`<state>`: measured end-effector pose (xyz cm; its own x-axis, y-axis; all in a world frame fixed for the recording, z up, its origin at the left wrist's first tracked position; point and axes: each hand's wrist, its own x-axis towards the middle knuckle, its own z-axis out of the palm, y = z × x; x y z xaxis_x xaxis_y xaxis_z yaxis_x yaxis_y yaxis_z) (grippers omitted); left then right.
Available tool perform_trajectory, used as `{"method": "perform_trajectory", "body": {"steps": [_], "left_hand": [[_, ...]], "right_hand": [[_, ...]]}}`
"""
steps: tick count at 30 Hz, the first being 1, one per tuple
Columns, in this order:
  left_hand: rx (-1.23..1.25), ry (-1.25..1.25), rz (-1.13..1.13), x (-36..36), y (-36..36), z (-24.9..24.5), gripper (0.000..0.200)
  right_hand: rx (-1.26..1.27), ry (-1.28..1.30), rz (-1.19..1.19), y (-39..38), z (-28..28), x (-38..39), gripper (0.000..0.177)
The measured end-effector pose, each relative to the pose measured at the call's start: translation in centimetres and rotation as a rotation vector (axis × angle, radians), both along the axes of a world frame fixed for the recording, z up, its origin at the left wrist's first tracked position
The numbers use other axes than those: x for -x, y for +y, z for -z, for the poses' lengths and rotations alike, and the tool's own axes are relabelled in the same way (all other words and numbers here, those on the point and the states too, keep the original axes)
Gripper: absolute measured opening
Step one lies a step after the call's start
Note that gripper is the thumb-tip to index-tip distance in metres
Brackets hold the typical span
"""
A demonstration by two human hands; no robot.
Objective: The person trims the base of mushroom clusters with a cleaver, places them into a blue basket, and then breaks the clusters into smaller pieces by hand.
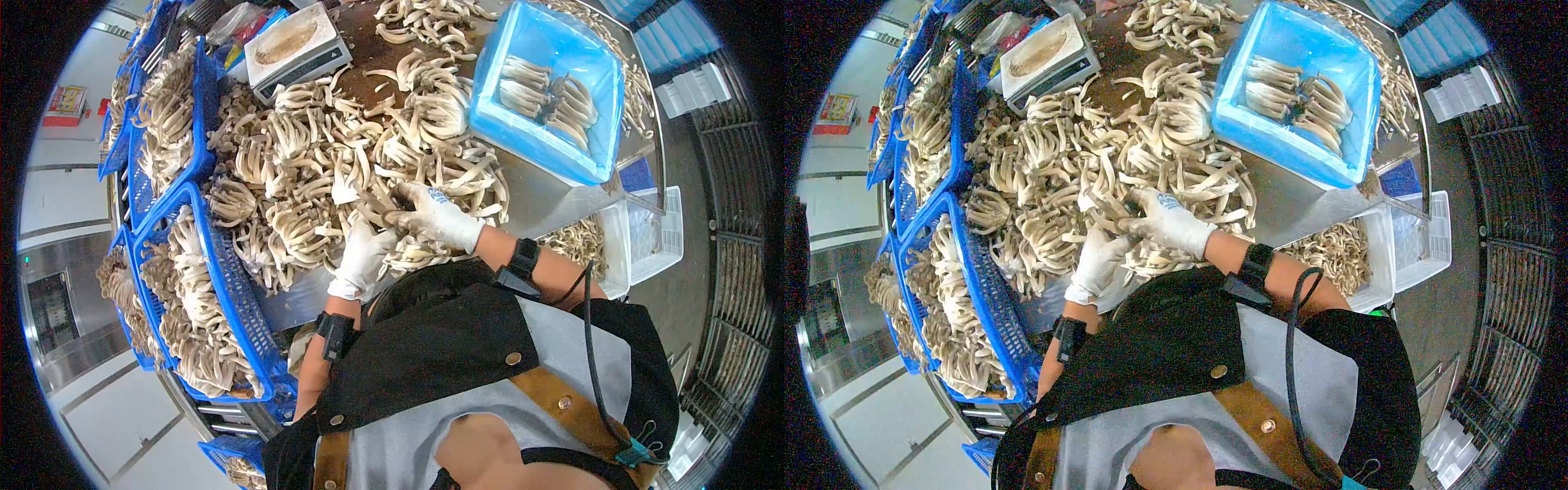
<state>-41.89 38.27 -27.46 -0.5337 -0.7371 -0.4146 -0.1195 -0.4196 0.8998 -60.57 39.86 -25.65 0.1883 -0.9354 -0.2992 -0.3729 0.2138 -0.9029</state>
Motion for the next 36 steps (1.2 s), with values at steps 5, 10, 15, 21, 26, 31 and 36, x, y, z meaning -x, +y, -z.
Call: {"method": "perform_trajectory", "body": {"steps": [5,10,15,21,26,31,36], "left_hand": [[0.014,-0.007,-0.154,0.3,0.6,-2.4,0.043],[-0.178,0.219,-0.362,-0.4,0.7,0.7,0.042],[0.213,-0.257,-0.029,-0.1,0.9,1.1,0.032],[-0.162,0.172,-0.133,0.7,1.2,-0.8,0.036],[-0.297,0.310,-0.465,1.2,0.6,0.8,0.024],[0.069,-0.095,-0.214,1.6,-0.4,1.0,0.026],[0.393,-0.435,0.235,1.2,-3.2,-0.1,0.055]], "right_hand": [[0.002,-0.208,-0.024,-0.1,1.3,0.0,0.044],[-0.188,-0.370,0.181,-0.8,3.4,2.2,0.042],[0.295,0.206,-0.052,0.4,4.5,-0.1,0.053],[-0.103,-0.517,0.173,1.0,3.2,0.1,0.036],[-0.306,-0.660,0.293,0.7,1.9,0.2,0.026],[-0.197,-0.447,0.233,-0.1,2.5,1.0,0.032],[-0.035,0.071,0.058,-0.3,4.5,3.8,0.063]]}}
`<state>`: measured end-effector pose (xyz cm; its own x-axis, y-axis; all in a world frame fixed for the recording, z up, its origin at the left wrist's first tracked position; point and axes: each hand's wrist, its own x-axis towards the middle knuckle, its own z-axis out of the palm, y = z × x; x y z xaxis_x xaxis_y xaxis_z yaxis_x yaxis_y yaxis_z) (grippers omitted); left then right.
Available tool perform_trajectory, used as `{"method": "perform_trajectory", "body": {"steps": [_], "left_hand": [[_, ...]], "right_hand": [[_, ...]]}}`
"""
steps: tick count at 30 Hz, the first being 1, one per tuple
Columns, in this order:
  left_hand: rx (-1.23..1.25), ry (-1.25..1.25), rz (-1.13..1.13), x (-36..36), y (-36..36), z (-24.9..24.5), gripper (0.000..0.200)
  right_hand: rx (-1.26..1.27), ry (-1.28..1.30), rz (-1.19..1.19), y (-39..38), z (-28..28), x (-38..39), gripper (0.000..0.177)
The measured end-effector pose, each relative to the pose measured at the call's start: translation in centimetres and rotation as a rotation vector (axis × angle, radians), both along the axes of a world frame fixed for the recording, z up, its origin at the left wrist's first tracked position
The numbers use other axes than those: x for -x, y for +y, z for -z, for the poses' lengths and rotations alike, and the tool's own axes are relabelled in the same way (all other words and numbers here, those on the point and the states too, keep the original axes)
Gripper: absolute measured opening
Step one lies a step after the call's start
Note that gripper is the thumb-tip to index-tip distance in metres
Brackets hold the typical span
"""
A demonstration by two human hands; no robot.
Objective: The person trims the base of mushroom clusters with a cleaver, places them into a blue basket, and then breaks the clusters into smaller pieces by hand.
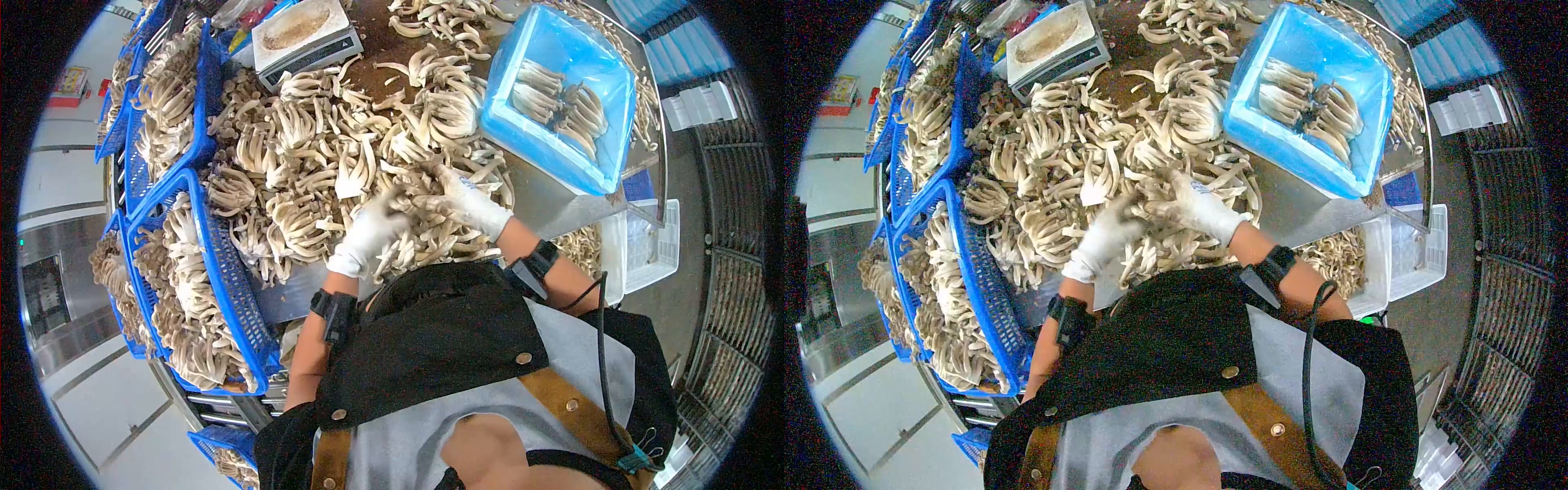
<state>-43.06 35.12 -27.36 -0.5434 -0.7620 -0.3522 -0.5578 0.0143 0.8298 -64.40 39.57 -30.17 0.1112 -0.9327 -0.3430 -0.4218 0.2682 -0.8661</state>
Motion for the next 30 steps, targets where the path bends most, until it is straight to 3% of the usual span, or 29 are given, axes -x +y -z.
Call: {"method": "perform_trajectory", "body": {"steps": [1,2,4,6,7,8,9,10,12,13,14,16,20,23,24,26,27,30], "left_hand": [[-0.148,-0.034,-0.272,0.3,-1.5,-2.2,0.067],[0.302,-0.061,-0.419,-2.2,-3.7,4.9,0.075],[0.341,-0.370,-0.412,-3.0,-5.7,6.4,0.078],[0.211,-0.377,-0.367,-2.9,-6.3,6.8,0.078],[0.273,-0.310,-0.383,-2.8,-6.9,7.2,0.071],[-0.037,-0.041,-0.472,-2.9,-6.9,7.6,0.059],[-0.352,0.228,-0.545,-3.3,-6.0,8.0,0.047],[-0.668,0.500,-0.604,-3.2,-5.3,6.7,0.036],[-0.965,0.677,-0.698,-3.7,-4.0,6.1,0.025],[-0.976,0.754,-0.683,-3.6,-3.0,6.1,0.027],[-0.984,0.833,-0.666,-3.2,-1.9,6.0,0.028],[-0.904,0.843,-0.533,-1.7,0.4,3.3,0.035],[-0.792,0.909,-0.558,-0.8,2.3,2.1,0.031],[-0.808,0.925,-0.713,-1.0,2.6,0.9,0.026],[-0.773,0.814,-0.599,-1.0,2.9,0.9,0.025],[-0.704,0.589,-0.366,-0.8,3.3,1.1,0.023],[-0.682,0.609,-0.408,-0.8,3.3,1.1,0.022],[-0.607,0.671,-0.539,-1.2,3.0,0.9,0.019]], "right_hand": [[0.148,0.172,-0.051,-0.1,-1.1,0.7,0.065],[0.203,0.206,-0.008,0.1,-1.5,1.0,0.065],[0.306,0.273,0.071,1.0,-2.2,1.0,0.064],[0.060,0.037,-0.052,0.1,-3.3,0.7,0.060],[0.004,-0.016,-0.074,0.2,-3.1,0.4,0.059],[-0.053,-0.069,-0.095,0.3,-2.8,0.2,0.057],[-0.174,-0.412,-0.026,0.6,-2.0,0.4,0.053],[-0.161,-0.327,-0.010,0.3,-3.1,0.4,0.052],[-0.145,-0.158,0.023,-0.2,-6.2,0.0,0.049],[0.000,-0.467,0.222,-0.3,-0.8,-1.1,0.056],[0.022,-0.446,0.253,-0.8,4.5,-1.5,0.059],[-0.107,-0.315,0.134,-1.8,-0.4,-3.3,0.062],[-0.062,-0.318,0.024,-2.0,-1.7,-3.3,0.057],[-0.227,-0.563,0.139,-1.5,-1.4,-2.5,0.050],[-0.230,-0.689,0.232,-1.0,-1.5,-3.1,0.047],[-0.086,-0.294,-0.007,-0.6,-2.9,-3.7,0.038],[-0.187,-0.276,-0.003,-0.9,-4.2,-3.2,0.048],[-0.178,-0.486,0.024,-0.2,-3.3,-2.7,0.055]]}}
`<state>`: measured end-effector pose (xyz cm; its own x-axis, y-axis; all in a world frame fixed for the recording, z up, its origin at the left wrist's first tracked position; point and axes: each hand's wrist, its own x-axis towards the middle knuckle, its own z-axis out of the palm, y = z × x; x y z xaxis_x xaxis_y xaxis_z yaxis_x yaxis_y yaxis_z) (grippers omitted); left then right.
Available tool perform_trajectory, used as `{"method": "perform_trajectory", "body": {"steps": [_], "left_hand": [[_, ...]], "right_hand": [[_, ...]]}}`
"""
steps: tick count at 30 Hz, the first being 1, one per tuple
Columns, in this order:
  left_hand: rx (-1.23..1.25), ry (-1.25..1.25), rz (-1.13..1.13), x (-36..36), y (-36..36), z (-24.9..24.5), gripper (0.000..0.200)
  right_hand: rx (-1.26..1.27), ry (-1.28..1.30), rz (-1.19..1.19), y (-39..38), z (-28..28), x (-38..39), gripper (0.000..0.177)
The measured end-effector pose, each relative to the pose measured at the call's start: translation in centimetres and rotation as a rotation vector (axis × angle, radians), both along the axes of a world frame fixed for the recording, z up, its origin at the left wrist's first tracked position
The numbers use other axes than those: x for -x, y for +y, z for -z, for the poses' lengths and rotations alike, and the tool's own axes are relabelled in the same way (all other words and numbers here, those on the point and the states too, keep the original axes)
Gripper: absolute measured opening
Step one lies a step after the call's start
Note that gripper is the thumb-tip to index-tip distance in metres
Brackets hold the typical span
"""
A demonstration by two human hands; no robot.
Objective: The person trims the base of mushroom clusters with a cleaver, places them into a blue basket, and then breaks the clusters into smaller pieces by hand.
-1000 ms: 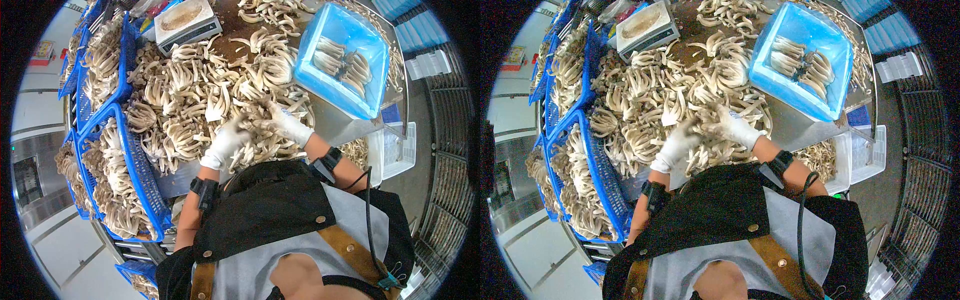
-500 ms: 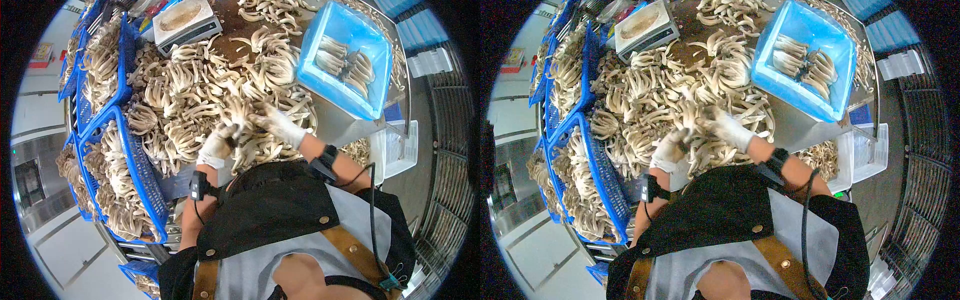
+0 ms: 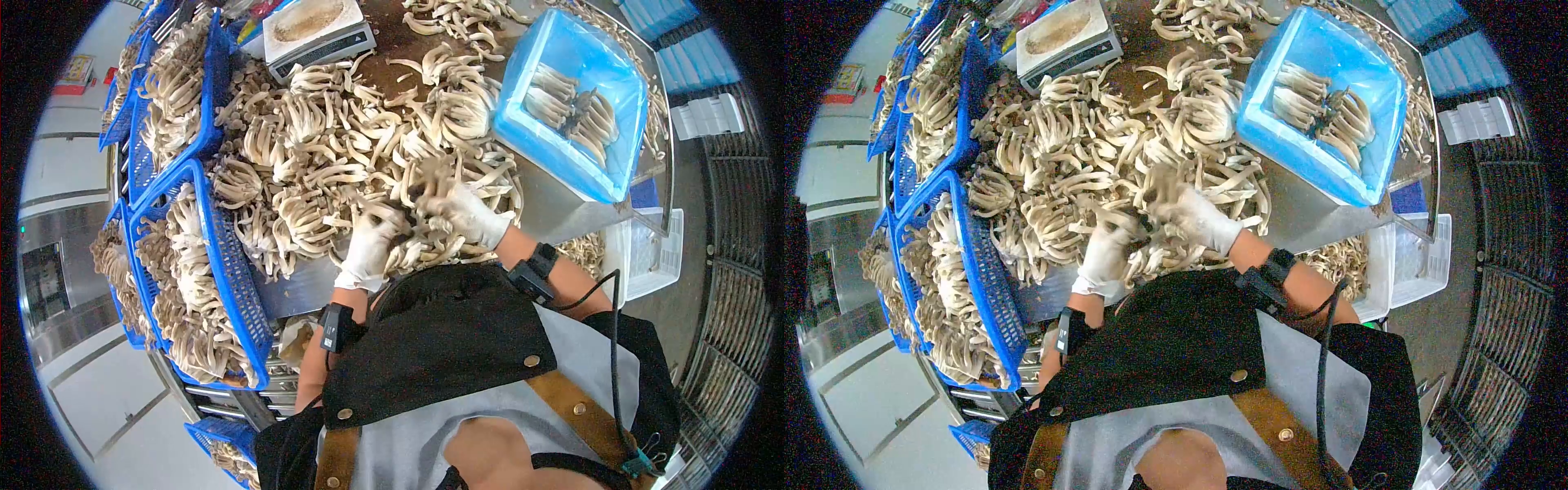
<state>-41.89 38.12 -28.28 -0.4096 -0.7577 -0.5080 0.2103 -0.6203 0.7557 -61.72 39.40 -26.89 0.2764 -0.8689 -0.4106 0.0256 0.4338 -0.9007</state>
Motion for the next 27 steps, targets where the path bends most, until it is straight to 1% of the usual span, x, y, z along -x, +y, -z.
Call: {"method": "perform_trajectory", "body": {"steps": [1,2,3,4,5,6,7,8,9,10,12,13,14,16,17,18,19,20,21,22,23,24,26,27], "left_hand": [[0.020,-0.059,0.162,0.2,0.5,0.4,0.017],[0.039,-0.116,0.326,0.4,1.1,0.7,0.015],[0.085,-0.199,0.290,0.0,1.5,0.8,0.014],[0.141,-0.281,0.249,0.3,0.9,-0.9,0.013],[-0.012,-0.120,0.052,-0.2,0.7,-0.1,0.012],[-0.170,0.042,-0.144,-0.6,0.7,0.8,0.012],[-0.137,0.039,-0.122,-0.3,0.6,-0.4,0.015],[0.044,-0.085,0.045,-0.1,0.8,-0.2,0.018],[-0.004,0.022,0.042,0.0,1.1,0.5,0.027],[-0.050,0.125,0.032,0.0,1.4,1.5,0.036],[0.155,0.029,0.004,-0.3,1.2,3.6,0.031],[0.154,0.043,-0.039,-0.2,1.2,3.2,0.030],[0.154,0.058,-0.083,0.0,1.1,2.7,0.029],[-0.033,0.216,-0.227,0.4,0.8,1.2,0.030],[-0.073,0.289,-0.287,0.6,0.8,0.7,0.029],[-0.095,0.299,-0.309,0.7,0.8,0.0,0.030],[-0.115,0.309,-0.329,1.0,0.5,-0.8,0.030],[-0.136,0.319,-0.348,1.0,0.1,-1.1,0.030],[0.144,0.126,-0.219,0.5,0.2,1.4,0.036],[0.416,-0.086,-0.140,0.0,0.3,3.8,0.041],[0.198,0.019,-0.162,0.3,-0.4,0.4,0.044],[-0.019,0.124,-0.184,0.3,-0.8,-1.5,0.046],[-0.073,0.150,-0.343,0.2,-2.2,0.4,0.049],[-0.021,0.065,-0.300,0.0,-2.7,0.9,0.049]], "right_hand": [[0.044,-0.116,0.003,0.4,0.2,-0.5,0.056],[0.069,0.113,-0.157,0.4,-0.1,-0.9,0.056],[0.019,0.029,-0.096,0.6,0.3,-0.9,0.057],[-0.021,-0.053,-0.039,0.1,0.1,-0.9,0.058],[-0.084,-0.080,0.066,-0.1,-0.3,-0.4,0.058],[-0.023,-0.070,0.128,-0.1,-0.7,-0.6,0.055],[0.038,-0.056,0.188,-0.2,-1.1,-0.8,0.051],[0.054,0.007,-0.027,-0.6,1.7,-0.7,0.048],[0.074,0.021,-0.098,-1.0,6.0,-1.0,0.048],[0.097,0.029,-0.174,-1.4,8.7,-1.4,0.049],[0.064,0.062,-0.079,-1.9,5.0,-1.4,0.045],[0.041,0.079,-0.034,-1.8,3.6,-1.5,0.044],[0.040,0.011,0.009,-1.9,4.0,-1.7,0.042],[0.043,-0.126,0.093,-2.3,5.1,-2.2,0.037],[0.027,-0.179,0.202,-2.3,3.8,-2.2,0.034],[-0.101,-0.038,0.133,-3.4,3.4,-1.7,0.036],[-0.013,-0.026,0.128,-3.8,4.9,-1.1,0.037],[0.075,-0.014,0.125,-4.4,2.5,-1.8,0.037],[-0.102,0.098,0.001,-4.2,-0.6,-1.5,0.035],[-0.103,0.068,0.022,-4.2,-0.4,-1.6,0.034],[-0.103,0.039,0.044,-4.2,0.0,-1.7,0.033],[-0.101,0.009,0.066,-4.3,0.1,-1.7,0.031],[-0.065,-0.020,0.122,-4.7,0.4,-1.3,0.038],[-0.049,-0.036,0.149,-4.8,0.5,-1.0,0.041]]}}
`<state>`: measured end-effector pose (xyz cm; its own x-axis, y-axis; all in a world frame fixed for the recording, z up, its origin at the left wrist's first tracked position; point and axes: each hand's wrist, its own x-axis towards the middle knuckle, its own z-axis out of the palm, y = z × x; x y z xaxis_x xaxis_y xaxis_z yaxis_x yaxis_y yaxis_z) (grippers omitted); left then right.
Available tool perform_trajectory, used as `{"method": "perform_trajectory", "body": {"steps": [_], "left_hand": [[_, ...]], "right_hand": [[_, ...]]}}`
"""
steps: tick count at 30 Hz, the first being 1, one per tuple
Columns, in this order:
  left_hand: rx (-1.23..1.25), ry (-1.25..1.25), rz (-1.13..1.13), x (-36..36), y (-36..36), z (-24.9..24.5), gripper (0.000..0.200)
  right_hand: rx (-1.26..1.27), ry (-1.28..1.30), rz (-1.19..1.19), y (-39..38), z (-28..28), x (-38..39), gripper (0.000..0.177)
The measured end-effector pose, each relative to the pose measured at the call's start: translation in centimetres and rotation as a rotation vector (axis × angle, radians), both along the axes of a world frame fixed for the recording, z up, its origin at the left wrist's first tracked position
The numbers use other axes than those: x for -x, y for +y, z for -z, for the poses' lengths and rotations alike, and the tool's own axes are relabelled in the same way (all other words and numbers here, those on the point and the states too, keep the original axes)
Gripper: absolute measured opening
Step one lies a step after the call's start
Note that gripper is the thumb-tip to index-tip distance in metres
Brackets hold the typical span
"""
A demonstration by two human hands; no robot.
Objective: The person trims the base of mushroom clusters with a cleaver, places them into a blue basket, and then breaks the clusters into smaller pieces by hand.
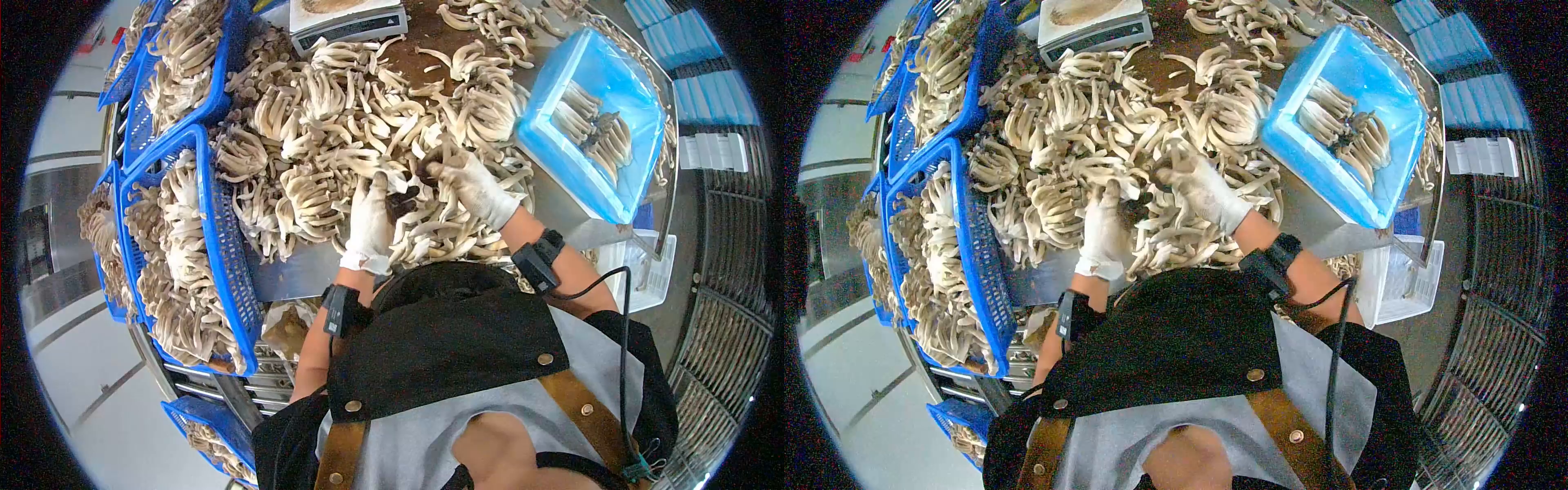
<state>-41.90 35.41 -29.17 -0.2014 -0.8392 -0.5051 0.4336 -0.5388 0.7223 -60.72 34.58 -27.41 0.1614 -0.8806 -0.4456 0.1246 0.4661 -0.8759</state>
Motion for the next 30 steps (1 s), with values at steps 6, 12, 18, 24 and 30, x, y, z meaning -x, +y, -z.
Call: {"method": "perform_trajectory", "body": {"steps": [6,12,18,24,30], "left_hand": [[-0.039,0.223,0.157,0.5,-1.6,-0.5,0.037],[0.071,-0.013,0.002,0.7,-2.2,0.2,0.028],[0.493,-0.779,0.434,0.8,-2.7,-0.1,0.045],[0.620,-0.776,0.344,-3.8,-3.4,-3.5,0.055],[0.571,-1.233,-0.127,-16.2,-6.0,-0.1,0.064]], "right_hand": [[0.162,0.001,-0.010,-1.1,0.2,-0.8,0.025],[0.130,0.002,0.324,-1.8,1.3,-1.0,0.037],[0.328,0.339,0.038,-2.3,3.3,-2.6,0.095],[0.357,0.414,0.123,-4.4,4.1,-1.5,0.077],[0.416,0.846,-0.305,-7.5,1.5,-5.2,0.068]]}}
